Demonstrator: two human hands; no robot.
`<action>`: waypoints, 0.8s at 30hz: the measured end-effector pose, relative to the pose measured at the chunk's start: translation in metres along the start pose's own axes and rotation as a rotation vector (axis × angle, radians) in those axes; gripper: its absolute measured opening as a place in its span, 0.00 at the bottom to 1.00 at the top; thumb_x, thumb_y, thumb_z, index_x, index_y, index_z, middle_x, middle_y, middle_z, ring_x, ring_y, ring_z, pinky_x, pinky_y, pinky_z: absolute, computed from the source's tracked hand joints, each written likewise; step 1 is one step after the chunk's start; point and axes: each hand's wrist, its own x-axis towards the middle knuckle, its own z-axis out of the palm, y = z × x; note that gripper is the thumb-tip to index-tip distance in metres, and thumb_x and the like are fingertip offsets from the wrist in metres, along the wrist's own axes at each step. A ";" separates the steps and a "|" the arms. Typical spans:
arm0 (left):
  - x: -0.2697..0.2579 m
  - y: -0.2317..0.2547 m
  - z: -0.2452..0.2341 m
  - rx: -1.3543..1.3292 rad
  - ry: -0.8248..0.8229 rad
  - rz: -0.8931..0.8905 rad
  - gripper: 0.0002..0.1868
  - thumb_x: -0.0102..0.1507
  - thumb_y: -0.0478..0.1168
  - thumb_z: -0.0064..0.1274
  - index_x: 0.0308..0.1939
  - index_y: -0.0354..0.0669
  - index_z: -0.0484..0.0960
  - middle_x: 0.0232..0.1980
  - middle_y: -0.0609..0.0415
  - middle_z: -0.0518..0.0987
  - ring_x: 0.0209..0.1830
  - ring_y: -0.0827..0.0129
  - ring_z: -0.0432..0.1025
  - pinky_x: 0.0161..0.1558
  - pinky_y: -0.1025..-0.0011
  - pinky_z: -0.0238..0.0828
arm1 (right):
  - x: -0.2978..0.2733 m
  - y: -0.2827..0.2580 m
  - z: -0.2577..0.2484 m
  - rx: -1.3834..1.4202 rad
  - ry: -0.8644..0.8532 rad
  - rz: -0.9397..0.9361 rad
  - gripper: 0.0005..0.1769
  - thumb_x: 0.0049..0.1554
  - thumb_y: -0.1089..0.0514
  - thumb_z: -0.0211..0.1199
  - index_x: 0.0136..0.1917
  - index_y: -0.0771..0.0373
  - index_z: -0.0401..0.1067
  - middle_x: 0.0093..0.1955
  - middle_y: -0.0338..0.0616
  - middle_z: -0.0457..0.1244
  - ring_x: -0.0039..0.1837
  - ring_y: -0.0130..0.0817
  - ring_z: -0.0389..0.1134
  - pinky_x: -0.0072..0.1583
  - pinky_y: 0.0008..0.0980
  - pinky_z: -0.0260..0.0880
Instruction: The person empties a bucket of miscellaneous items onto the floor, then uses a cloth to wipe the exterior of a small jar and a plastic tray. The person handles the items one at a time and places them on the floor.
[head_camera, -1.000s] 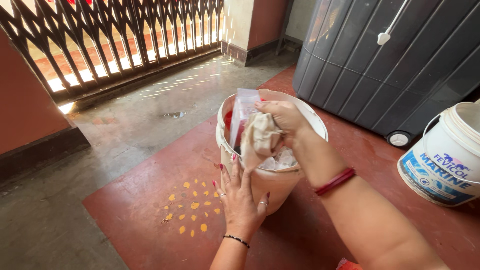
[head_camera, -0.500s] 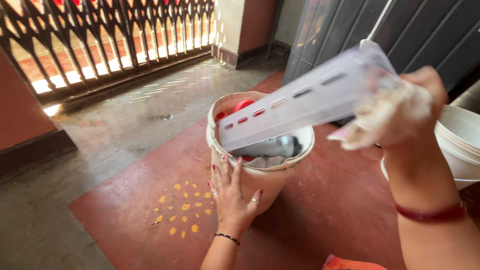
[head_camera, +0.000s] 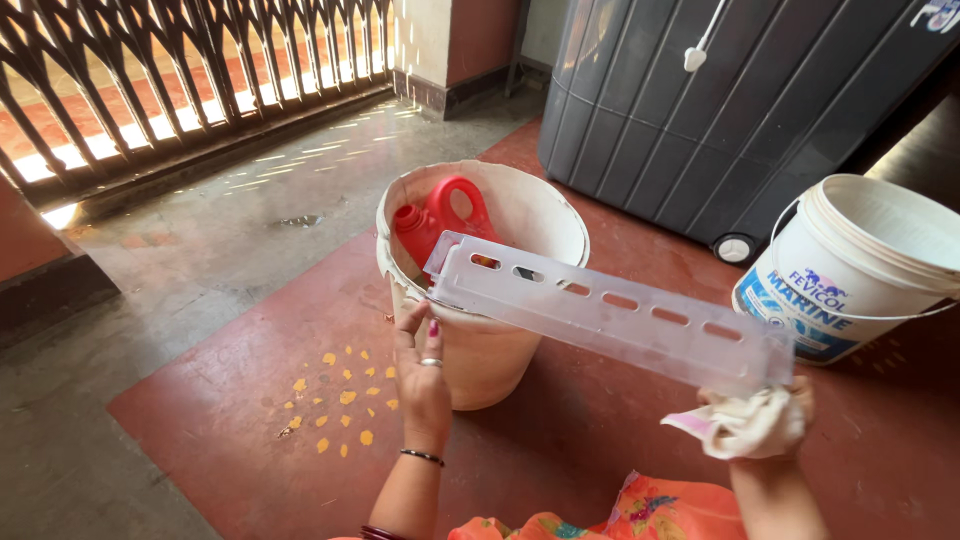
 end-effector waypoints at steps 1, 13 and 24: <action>0.003 0.000 -0.002 -0.078 -0.012 -0.028 0.22 0.72 0.41 0.42 0.69 0.40 0.68 0.71 0.47 0.71 0.74 0.62 0.62 0.74 0.64 0.53 | -0.001 0.010 -0.006 -0.013 0.005 0.014 0.19 0.53 0.60 0.58 0.56 0.70 0.71 0.51 0.52 0.69 0.51 0.41 0.71 0.54 0.40 0.74; 0.007 0.004 0.002 -0.110 -0.195 -0.148 0.28 0.69 0.43 0.49 0.72 0.39 0.68 0.64 0.49 0.75 0.59 0.71 0.71 0.62 0.71 0.68 | -0.030 0.023 -0.053 -0.229 -0.319 0.105 0.23 0.54 0.64 0.58 0.62 0.71 0.71 0.56 0.51 0.69 0.55 0.40 0.70 0.57 0.39 0.72; 0.011 0.035 -0.015 -0.135 -0.237 -0.465 0.36 0.69 0.62 0.47 0.75 0.48 0.69 0.69 0.70 0.75 0.66 0.83 0.67 0.58 0.71 0.61 | -0.101 -0.033 0.085 -0.979 -1.118 -1.118 0.11 0.45 0.60 0.69 0.44 0.53 0.77 0.40 0.33 0.65 0.41 0.34 0.66 0.45 0.35 0.67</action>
